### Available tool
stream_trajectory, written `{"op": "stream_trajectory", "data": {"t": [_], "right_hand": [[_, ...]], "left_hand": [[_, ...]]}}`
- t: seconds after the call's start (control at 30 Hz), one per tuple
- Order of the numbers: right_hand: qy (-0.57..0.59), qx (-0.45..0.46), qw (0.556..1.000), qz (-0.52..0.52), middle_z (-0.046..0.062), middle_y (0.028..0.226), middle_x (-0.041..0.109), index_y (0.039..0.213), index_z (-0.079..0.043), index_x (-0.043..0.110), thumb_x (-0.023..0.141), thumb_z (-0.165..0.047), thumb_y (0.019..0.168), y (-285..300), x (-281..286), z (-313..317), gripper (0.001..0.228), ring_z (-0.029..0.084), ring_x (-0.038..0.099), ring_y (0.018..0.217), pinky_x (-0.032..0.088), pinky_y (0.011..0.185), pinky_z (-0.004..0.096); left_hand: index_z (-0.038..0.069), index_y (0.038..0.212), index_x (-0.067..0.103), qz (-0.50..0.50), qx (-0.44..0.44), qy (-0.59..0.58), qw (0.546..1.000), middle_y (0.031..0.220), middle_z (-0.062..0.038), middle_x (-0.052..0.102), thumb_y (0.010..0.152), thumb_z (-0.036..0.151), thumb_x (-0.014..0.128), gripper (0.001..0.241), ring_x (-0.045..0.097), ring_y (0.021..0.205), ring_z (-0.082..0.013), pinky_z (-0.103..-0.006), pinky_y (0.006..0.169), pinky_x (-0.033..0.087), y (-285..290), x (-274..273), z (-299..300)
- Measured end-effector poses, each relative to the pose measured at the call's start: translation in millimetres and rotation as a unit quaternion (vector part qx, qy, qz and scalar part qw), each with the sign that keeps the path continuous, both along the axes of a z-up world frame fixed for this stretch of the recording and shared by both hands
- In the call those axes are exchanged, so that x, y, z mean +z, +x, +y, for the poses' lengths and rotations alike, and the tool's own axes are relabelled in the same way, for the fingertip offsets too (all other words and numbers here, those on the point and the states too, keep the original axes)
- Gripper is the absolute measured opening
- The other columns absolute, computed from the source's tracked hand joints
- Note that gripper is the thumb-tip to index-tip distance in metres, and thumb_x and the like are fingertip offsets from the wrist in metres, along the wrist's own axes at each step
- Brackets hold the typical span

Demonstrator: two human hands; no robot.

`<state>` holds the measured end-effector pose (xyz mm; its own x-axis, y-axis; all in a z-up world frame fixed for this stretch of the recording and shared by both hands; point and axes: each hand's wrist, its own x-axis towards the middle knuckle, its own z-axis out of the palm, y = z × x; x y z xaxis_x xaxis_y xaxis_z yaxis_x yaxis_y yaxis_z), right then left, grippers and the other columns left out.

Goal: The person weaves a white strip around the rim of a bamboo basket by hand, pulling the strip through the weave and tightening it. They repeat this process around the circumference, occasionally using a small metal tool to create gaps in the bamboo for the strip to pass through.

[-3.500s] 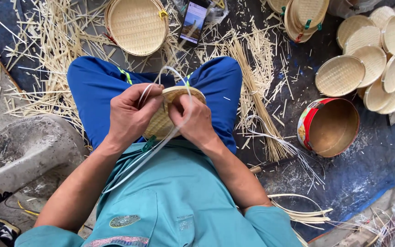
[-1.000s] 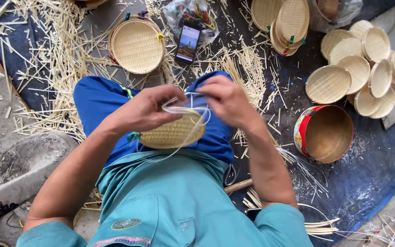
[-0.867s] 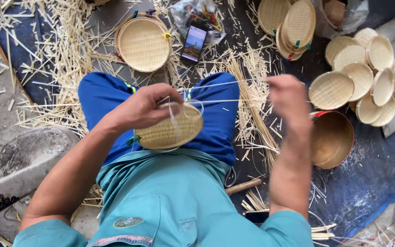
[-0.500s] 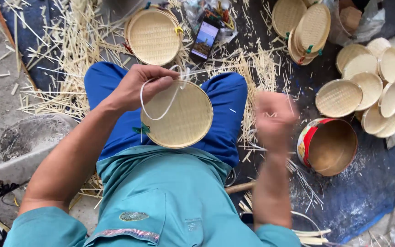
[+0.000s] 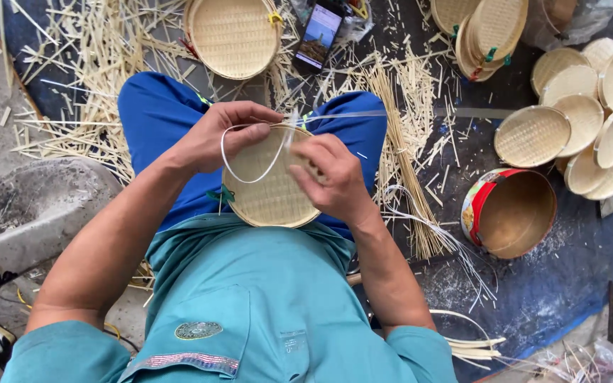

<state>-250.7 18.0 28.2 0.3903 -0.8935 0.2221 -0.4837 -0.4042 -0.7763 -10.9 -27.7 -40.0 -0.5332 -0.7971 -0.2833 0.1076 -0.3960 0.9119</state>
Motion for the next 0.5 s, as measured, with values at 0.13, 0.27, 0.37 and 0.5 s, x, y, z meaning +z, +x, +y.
{"op": "stream_trajectory", "data": {"t": [0.13,0.27,0.37,0.5], "right_hand": [[-0.125,-0.017,0.988,0.095,0.01,0.095,0.066,0.106,-0.002,0.072,0.078,-0.01,0.089,2.8,-3.0,-0.5,0.019,0.028,0.066,0.085,0.053,0.074,0.036],[-0.065,-0.042,0.996,0.038,0.008,0.095,0.068,0.1,-0.002,0.071,0.075,-0.005,0.095,-9.8,-13.7,4.9,0.007,0.025,0.067,0.085,0.054,0.075,0.034],[0.027,-0.064,0.997,-0.024,0.008,0.094,0.07,0.096,-0.001,0.069,0.074,-0.003,0.097,-17.6,-15.8,7.9,0.005,0.022,0.068,0.082,0.055,0.074,0.033],[0.033,-0.047,0.998,-0.032,0.011,0.099,0.069,0.102,0.0,0.069,0.07,0.0,0.096,-20.6,7.6,0.9,0.005,0.023,0.068,0.088,0.055,0.076,0.033]], "left_hand": [[0.004,0.126,0.071,-0.033,-0.02,-0.033,0.999,0.111,-0.002,0.075,0.101,0.019,0.066,0.03,0.067,0.101,-0.0068,-0.0254,0.088,0.057,-12.3,2.4,-1.8],[0.004,0.127,0.071,-0.026,-0.018,-0.008,0.999,0.108,-0.003,0.075,0.1,0.02,0.067,0.031,0.067,0.097,-0.0069,-0.0263,0.085,0.057,-13.9,4.0,-2.3],[0.004,0.124,0.072,-0.053,-0.032,0.004,0.998,0.105,-0.004,0.076,0.098,0.022,0.068,0.032,0.069,0.094,-0.0074,-0.026,0.083,0.058,-16.8,11.7,-3.2],[0.003,0.119,0.075,-0.072,-0.037,-0.001,0.997,0.103,-0.005,0.077,0.096,0.023,0.071,0.031,0.07,0.092,-0.0081,-0.0254,0.083,0.058,-21.8,17.1,-7.2]]}}
